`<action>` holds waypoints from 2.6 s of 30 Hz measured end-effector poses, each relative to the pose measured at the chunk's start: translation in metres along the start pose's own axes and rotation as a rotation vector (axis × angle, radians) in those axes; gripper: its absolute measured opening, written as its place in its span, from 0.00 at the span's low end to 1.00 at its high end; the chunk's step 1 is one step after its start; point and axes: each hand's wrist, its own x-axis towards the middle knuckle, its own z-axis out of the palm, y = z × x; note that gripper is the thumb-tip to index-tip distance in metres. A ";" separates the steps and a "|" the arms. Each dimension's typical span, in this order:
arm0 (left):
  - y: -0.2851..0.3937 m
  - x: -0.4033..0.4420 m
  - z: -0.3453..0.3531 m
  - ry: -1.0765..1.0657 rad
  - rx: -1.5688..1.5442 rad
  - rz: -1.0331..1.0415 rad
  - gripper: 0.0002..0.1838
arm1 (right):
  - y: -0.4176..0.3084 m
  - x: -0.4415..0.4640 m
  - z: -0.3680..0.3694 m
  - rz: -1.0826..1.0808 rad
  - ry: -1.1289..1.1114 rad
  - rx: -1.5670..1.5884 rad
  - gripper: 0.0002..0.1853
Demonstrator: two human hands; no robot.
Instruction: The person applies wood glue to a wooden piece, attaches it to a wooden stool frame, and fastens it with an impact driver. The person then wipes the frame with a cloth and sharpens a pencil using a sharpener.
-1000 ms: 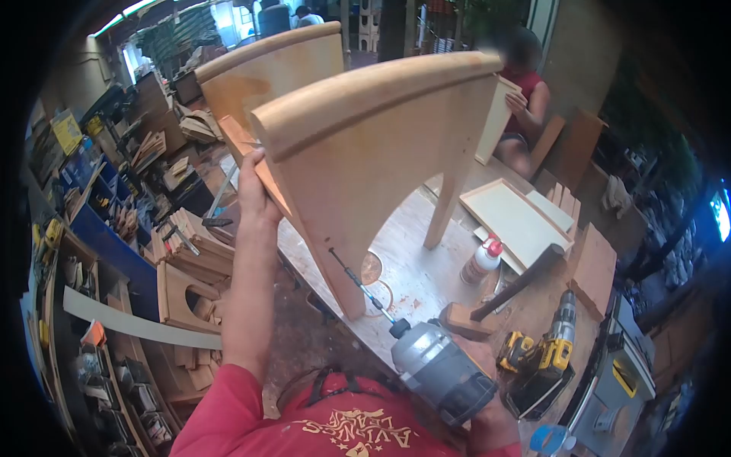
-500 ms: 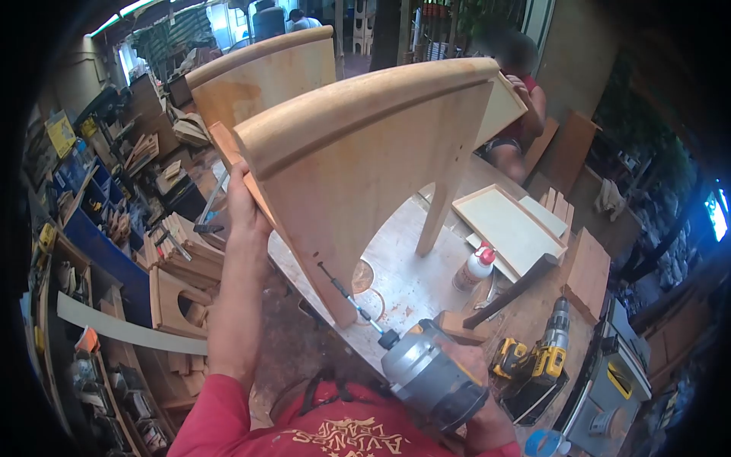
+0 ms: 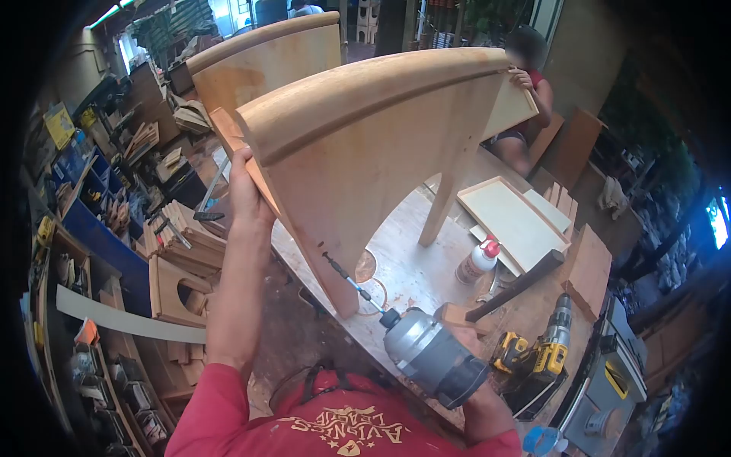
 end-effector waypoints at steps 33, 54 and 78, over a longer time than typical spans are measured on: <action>0.007 -0.015 0.014 -0.153 0.068 0.047 0.25 | 0.002 0.000 0.005 -0.156 -0.057 0.149 0.26; 0.002 -0.007 0.009 0.032 0.028 -0.015 0.21 | -0.022 0.026 0.005 -0.232 0.088 0.147 0.23; 0.008 -0.027 0.021 0.104 0.111 0.054 0.19 | -0.008 0.027 0.007 -0.286 0.029 -0.299 0.20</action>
